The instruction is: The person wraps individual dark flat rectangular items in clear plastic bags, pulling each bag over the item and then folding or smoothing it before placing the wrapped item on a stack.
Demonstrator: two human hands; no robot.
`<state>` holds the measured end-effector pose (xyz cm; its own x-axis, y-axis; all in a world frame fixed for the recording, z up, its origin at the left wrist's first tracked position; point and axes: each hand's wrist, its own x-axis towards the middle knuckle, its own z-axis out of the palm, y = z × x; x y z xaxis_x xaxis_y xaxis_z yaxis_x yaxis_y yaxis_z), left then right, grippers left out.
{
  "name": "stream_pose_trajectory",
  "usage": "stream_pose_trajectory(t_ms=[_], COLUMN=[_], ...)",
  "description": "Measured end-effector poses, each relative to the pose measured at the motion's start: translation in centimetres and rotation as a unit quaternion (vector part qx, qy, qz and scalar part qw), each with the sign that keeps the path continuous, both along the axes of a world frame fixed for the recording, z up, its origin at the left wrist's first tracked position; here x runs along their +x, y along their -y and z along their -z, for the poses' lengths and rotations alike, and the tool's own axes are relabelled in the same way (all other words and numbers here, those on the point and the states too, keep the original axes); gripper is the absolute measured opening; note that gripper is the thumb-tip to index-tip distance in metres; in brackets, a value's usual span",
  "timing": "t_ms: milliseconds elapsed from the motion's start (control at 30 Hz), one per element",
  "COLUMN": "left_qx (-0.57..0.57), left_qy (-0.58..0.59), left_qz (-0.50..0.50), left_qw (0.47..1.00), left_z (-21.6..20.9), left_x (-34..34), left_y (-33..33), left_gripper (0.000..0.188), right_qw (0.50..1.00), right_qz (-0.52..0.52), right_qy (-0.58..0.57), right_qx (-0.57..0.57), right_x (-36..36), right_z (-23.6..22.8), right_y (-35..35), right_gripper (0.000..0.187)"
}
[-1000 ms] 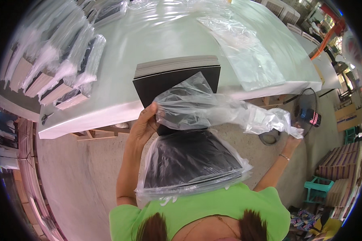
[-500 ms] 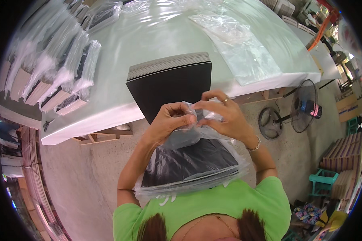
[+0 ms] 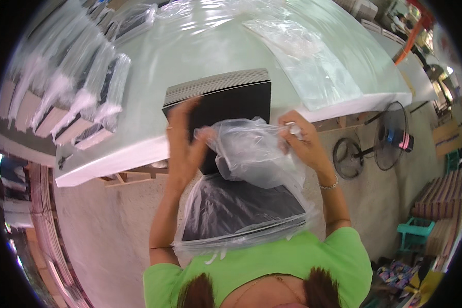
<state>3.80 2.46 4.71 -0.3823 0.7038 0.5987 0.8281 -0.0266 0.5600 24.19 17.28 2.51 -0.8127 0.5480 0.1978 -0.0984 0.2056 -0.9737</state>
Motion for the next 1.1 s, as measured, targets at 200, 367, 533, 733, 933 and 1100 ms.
stream_pose_trajectory(t_ms=[200, 367, 533, 733, 933, 1100], left_qx=[-0.163, -0.074, -0.052, -0.043, -0.040, -0.041], left_qy=[0.284, 0.236, 0.244, 0.255, 0.265, 0.280], left_qz=[0.105, 0.329, 0.250, 0.231, 0.232, 0.231], left_qw=[0.939, 0.911, 0.935, 0.938, 0.935, 0.931], left_z=[4.8, 4.4, 5.7, 6.3, 7.2, 7.7], left_x=[0.4, -0.2, 2.2, 1.7, 1.2, 1.2], left_y=[0.4, 0.8, -0.6, -2.3, -3.3, -3.7], left_gripper=[0.031, 0.053, 0.057, 0.050, 0.044, 0.038], right_qw=[0.973, 0.902, 0.672, 0.837, 0.926, 0.685], right_qz=[-0.223, -0.314, -0.278, -0.061, -0.180, -0.270], right_qy=[0.051, -0.135, -0.432, -0.324, -0.072, -0.451], right_qx=[0.040, -0.265, -0.533, -0.437, -0.324, -0.504], right_x=[-0.6, 2.8, 4.6, 5.8, 3.7, 6.1], right_z=[0.9, 3.4, 1.3, 5.2, 7.9, -0.4], right_y=[-1.6, -1.3, 0.1, 1.2, 2.8, 1.9], right_gripper=[0.035, 0.022, 0.028, 0.034, 0.033, 0.047])
